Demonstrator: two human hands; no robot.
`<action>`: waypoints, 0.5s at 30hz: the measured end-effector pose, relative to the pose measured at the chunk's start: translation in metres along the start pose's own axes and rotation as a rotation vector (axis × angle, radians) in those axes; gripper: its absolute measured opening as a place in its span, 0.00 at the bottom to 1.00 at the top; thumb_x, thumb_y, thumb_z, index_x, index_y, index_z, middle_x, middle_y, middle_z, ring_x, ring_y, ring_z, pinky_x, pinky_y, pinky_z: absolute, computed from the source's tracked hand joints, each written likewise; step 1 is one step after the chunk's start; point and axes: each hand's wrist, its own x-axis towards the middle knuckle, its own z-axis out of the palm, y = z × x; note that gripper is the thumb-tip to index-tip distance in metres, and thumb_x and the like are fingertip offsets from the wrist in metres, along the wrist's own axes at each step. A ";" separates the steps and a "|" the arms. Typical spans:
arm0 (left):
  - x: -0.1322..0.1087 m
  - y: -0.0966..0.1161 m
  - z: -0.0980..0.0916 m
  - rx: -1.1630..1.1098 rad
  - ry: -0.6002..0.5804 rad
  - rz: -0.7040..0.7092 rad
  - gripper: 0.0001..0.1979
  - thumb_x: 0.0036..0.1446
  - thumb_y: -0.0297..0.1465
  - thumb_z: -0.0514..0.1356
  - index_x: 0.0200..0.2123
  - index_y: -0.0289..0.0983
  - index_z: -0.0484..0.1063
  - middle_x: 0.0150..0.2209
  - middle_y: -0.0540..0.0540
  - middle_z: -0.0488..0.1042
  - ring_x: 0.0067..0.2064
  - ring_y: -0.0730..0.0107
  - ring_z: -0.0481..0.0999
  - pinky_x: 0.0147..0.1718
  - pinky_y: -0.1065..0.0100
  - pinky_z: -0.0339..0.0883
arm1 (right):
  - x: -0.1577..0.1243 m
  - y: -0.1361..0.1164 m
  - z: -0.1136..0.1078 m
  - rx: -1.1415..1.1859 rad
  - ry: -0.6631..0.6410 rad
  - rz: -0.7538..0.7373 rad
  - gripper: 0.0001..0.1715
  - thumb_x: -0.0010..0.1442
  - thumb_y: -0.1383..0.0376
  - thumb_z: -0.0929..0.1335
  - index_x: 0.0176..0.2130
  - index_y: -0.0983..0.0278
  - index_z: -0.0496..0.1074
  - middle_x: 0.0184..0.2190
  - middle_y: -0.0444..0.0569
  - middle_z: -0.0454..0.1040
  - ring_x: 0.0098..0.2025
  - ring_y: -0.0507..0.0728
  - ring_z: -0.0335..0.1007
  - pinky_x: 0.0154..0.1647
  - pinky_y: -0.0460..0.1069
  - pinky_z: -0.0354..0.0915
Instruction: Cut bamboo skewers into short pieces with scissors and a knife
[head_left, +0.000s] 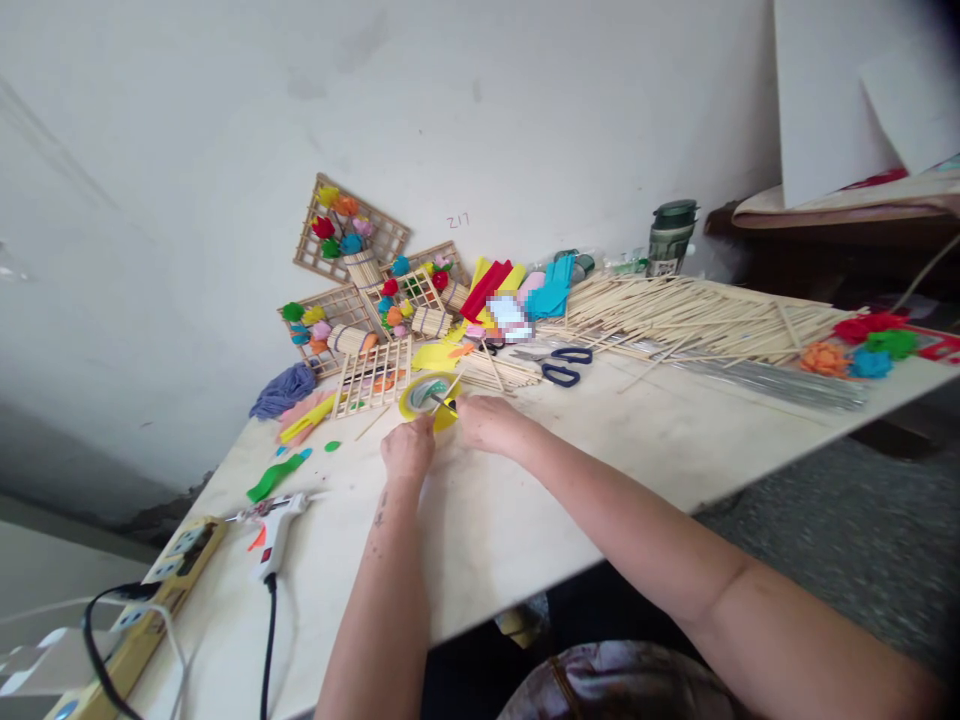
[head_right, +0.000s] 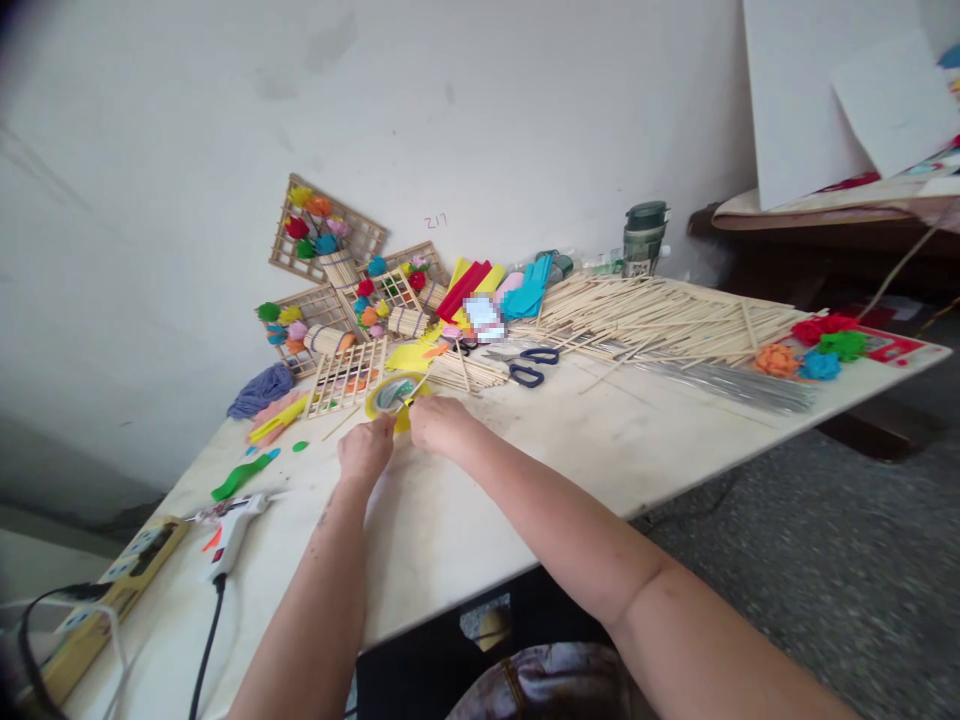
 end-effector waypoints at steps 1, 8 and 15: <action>-0.001 0.000 0.000 -0.001 -0.001 -0.015 0.21 0.59 0.40 0.40 0.42 0.44 0.69 0.34 0.42 0.75 0.37 0.64 0.73 0.34 0.67 0.61 | 0.001 0.001 0.001 -0.016 0.003 -0.003 0.20 0.51 0.71 0.61 0.45 0.69 0.65 0.41 0.59 0.72 0.44 0.61 0.68 0.40 0.51 0.63; 0.000 0.000 0.002 -0.013 0.006 -0.017 0.21 0.58 0.41 0.40 0.42 0.43 0.69 0.35 0.41 0.74 0.38 0.62 0.73 0.34 0.66 0.62 | -0.017 0.014 -0.003 -0.063 0.012 -0.039 0.18 0.51 0.70 0.60 0.43 0.69 0.67 0.36 0.58 0.74 0.40 0.61 0.70 0.36 0.51 0.64; 0.000 0.002 0.001 -0.015 0.005 0.000 0.21 0.58 0.41 0.40 0.42 0.44 0.70 0.33 0.42 0.75 0.37 0.61 0.73 0.34 0.64 0.62 | -0.003 0.004 -0.002 -0.054 0.001 -0.016 0.19 0.51 0.71 0.61 0.44 0.69 0.67 0.40 0.58 0.72 0.43 0.60 0.68 0.38 0.50 0.64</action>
